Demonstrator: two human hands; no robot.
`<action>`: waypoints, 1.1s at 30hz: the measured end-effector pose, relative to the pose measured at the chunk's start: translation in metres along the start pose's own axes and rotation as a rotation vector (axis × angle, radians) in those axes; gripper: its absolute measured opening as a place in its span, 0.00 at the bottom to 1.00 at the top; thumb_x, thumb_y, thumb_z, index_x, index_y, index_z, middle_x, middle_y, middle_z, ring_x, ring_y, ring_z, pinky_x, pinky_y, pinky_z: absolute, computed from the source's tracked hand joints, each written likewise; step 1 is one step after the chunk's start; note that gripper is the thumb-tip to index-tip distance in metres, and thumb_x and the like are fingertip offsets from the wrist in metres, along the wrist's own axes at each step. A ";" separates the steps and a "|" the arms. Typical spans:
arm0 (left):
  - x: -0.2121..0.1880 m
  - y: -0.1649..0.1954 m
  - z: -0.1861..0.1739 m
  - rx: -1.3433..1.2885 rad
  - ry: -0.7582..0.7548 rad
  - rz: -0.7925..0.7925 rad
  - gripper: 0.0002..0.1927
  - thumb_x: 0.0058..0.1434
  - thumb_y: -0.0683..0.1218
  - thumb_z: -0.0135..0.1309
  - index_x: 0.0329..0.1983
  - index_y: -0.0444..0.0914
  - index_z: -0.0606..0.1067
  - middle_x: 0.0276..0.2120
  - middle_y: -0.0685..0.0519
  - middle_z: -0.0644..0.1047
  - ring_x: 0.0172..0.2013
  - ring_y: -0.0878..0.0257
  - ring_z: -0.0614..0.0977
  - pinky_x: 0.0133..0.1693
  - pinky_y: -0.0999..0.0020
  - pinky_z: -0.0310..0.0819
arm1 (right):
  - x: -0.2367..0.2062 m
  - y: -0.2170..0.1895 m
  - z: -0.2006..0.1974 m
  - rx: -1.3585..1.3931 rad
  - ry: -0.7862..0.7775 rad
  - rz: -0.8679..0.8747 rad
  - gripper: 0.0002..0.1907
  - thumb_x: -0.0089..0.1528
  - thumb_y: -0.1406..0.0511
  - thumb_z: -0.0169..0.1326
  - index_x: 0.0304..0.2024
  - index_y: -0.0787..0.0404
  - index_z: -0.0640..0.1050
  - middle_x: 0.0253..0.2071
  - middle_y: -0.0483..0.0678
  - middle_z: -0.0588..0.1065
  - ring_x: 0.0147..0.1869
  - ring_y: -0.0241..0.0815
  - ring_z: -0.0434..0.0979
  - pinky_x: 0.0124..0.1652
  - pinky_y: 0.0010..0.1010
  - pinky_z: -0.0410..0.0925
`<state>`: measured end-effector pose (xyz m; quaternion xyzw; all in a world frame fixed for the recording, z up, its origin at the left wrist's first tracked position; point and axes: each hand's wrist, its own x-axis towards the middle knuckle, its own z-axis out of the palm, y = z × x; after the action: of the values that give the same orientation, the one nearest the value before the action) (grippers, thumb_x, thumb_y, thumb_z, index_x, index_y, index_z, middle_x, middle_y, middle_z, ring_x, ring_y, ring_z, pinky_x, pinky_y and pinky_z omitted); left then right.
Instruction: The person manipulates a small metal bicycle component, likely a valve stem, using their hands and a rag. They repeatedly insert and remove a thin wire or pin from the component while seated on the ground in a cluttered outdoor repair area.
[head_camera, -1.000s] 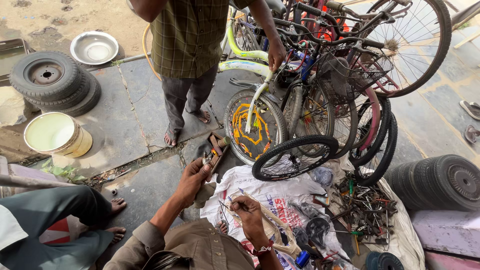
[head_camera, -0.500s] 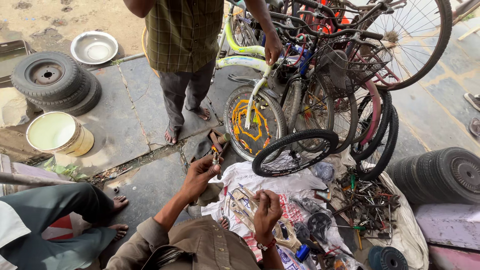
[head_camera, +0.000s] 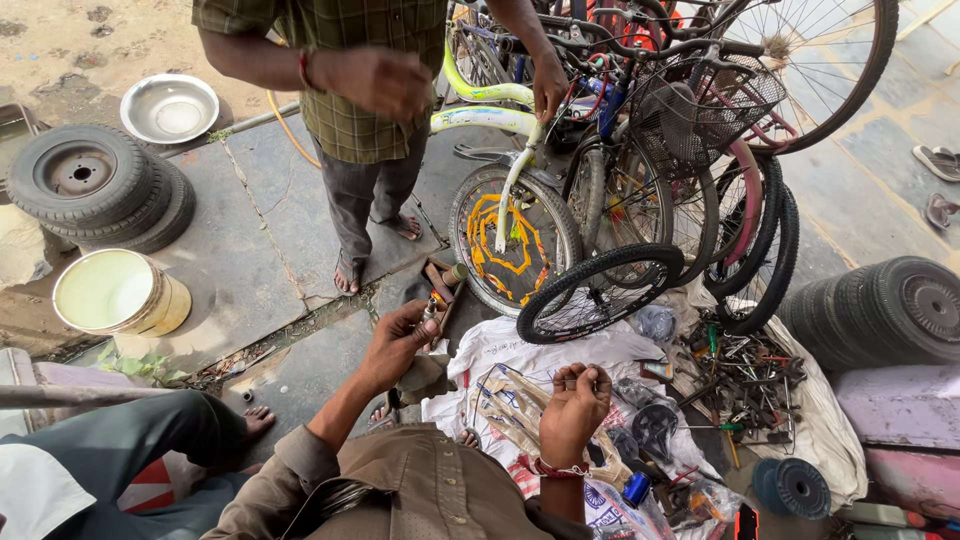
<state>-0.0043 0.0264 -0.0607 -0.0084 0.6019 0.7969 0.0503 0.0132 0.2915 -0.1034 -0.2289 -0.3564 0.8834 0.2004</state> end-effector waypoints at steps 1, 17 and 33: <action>0.001 0.002 -0.004 -0.009 -0.016 -0.007 0.17 0.67 0.47 0.55 0.56 0.36 0.76 0.29 0.59 0.76 0.29 0.72 0.73 0.34 0.73 0.69 | -0.004 0.003 0.002 -0.008 -0.030 0.011 0.01 0.68 0.70 0.50 0.42 0.59 0.73 0.35 0.46 0.76 0.37 0.37 0.75 0.41 0.30 0.71; 0.003 0.005 -0.016 -0.004 -0.102 0.088 0.13 0.68 0.46 0.57 0.51 0.34 0.73 0.28 0.59 0.74 0.32 0.72 0.74 0.37 0.73 0.69 | -0.026 0.011 0.036 -0.488 -0.425 -0.636 0.06 0.73 0.67 0.45 0.45 0.66 0.66 0.36 0.52 0.76 0.33 0.32 0.70 0.36 0.26 0.67; -0.011 0.004 -0.007 -0.508 0.164 -0.226 0.13 0.71 0.50 0.48 0.48 0.36 0.75 0.22 0.55 0.73 0.21 0.68 0.72 0.26 0.73 0.65 | -0.009 0.037 0.055 -0.033 -0.610 0.450 0.03 0.69 0.69 0.51 0.41 0.61 0.75 0.38 0.50 0.79 0.39 0.42 0.79 0.37 0.30 0.69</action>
<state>0.0062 0.0177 -0.0576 -0.1524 0.3806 0.9080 0.0863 -0.0165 0.2325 -0.0924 -0.0311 -0.3547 0.9270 -0.1175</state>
